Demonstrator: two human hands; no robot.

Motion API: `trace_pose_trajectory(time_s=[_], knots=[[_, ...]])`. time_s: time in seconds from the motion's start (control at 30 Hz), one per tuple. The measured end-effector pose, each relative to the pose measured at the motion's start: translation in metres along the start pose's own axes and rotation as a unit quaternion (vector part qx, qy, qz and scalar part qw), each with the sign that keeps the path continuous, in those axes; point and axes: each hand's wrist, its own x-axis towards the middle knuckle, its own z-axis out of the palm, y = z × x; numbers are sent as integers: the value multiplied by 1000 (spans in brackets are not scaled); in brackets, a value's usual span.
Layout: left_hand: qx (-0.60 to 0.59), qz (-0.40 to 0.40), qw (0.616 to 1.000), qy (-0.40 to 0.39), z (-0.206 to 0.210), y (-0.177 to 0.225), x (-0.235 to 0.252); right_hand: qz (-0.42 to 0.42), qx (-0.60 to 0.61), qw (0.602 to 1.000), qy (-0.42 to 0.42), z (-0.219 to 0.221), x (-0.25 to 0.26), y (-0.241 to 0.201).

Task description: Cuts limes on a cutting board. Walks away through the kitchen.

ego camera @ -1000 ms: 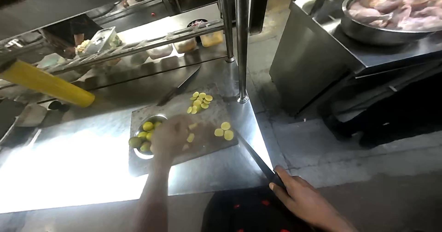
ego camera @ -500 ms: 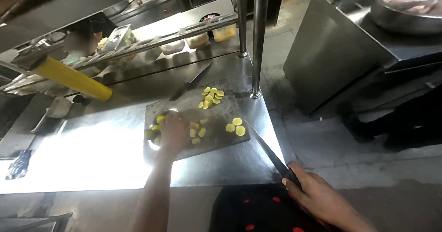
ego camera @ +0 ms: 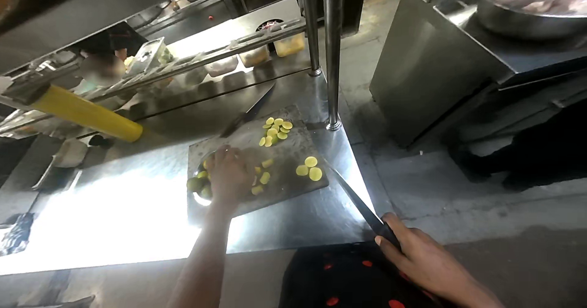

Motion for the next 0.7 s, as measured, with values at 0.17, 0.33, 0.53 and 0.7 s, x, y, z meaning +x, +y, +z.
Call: trace_pose_trajectory(time_s=[0.17, 0.33, 0.53, 0.7], knots=[[-2, -29, 995, -91, 6, 1, 4, -1, 4, 1000, 11, 2, -1, 4], [-34, -9, 998, -53, 8, 13, 10, 9, 11, 1000, 11, 0, -4, 6], [-199, 72, 961, -179, 15, 73, 34, 15, 21, 1000, 16, -5, -7, 8], [-240, 73, 920, -302, 26, 115, 62, 39, 27, 999, 26, -10, -14, 13]])
